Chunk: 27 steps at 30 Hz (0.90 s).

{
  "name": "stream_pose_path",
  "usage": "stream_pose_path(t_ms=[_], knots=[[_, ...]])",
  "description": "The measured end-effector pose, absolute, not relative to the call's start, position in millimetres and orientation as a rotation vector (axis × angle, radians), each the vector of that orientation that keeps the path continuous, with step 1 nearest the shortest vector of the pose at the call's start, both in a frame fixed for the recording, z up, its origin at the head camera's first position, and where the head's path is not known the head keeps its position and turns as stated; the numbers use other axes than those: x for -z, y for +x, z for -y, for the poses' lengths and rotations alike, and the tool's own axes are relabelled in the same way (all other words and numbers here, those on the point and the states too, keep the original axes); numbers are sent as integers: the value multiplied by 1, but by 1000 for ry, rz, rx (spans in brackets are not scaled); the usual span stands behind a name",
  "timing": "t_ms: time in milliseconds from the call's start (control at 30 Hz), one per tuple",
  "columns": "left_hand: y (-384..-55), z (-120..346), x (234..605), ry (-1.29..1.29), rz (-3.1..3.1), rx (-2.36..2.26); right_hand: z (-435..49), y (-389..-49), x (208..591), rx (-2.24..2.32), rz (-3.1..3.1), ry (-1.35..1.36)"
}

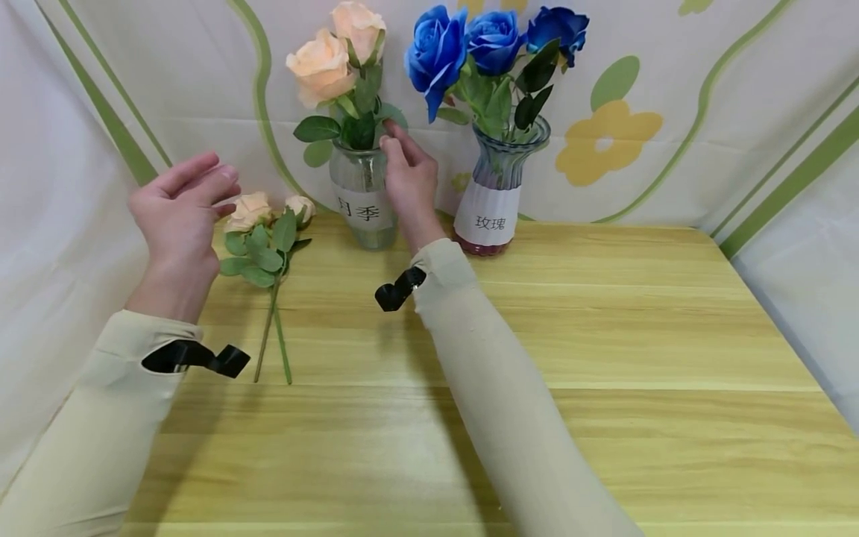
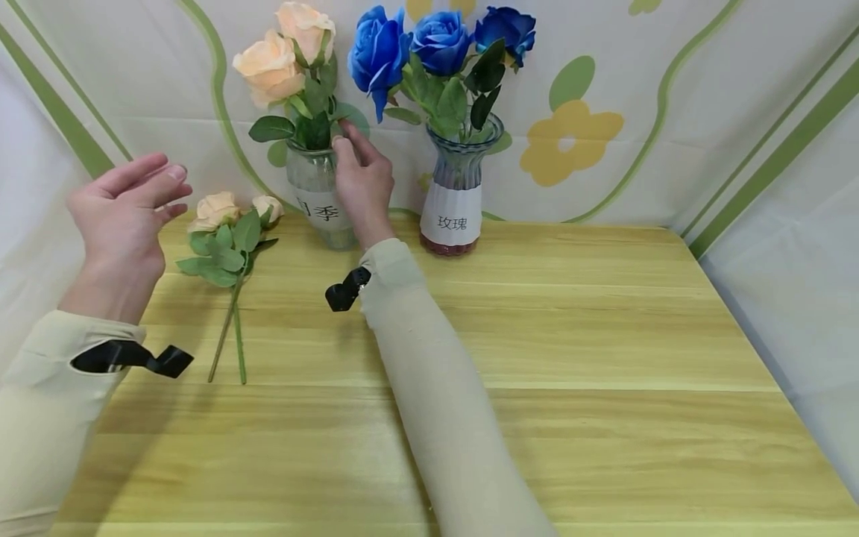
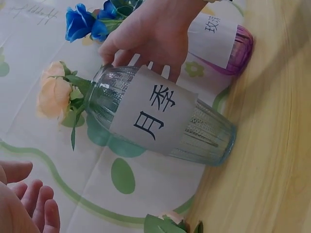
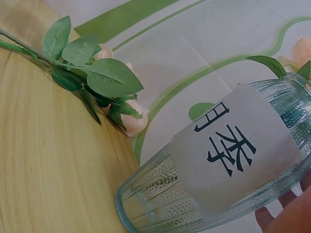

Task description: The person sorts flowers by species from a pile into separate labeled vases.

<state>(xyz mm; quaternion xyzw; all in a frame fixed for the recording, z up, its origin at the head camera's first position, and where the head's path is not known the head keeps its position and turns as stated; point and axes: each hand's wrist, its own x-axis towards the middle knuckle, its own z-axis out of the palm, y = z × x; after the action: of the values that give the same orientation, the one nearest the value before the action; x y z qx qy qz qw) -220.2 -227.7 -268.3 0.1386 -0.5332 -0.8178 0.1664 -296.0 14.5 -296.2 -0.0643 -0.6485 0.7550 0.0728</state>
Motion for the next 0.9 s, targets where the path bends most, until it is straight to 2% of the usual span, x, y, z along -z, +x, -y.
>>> stream_pose_path(t_ms=[267, 500, 900], knots=[[-219, 237, 277, 484, 1505, 2403, -13, -297, 296, -2278, 1956, -201], [-220, 245, 300, 546, 1552, 2442, -13, -298, 297, -2280, 1953, -196], [-228, 243, 329, 696, 1933, 2361, -15, -298, 297, -2275, 1956, -221]])
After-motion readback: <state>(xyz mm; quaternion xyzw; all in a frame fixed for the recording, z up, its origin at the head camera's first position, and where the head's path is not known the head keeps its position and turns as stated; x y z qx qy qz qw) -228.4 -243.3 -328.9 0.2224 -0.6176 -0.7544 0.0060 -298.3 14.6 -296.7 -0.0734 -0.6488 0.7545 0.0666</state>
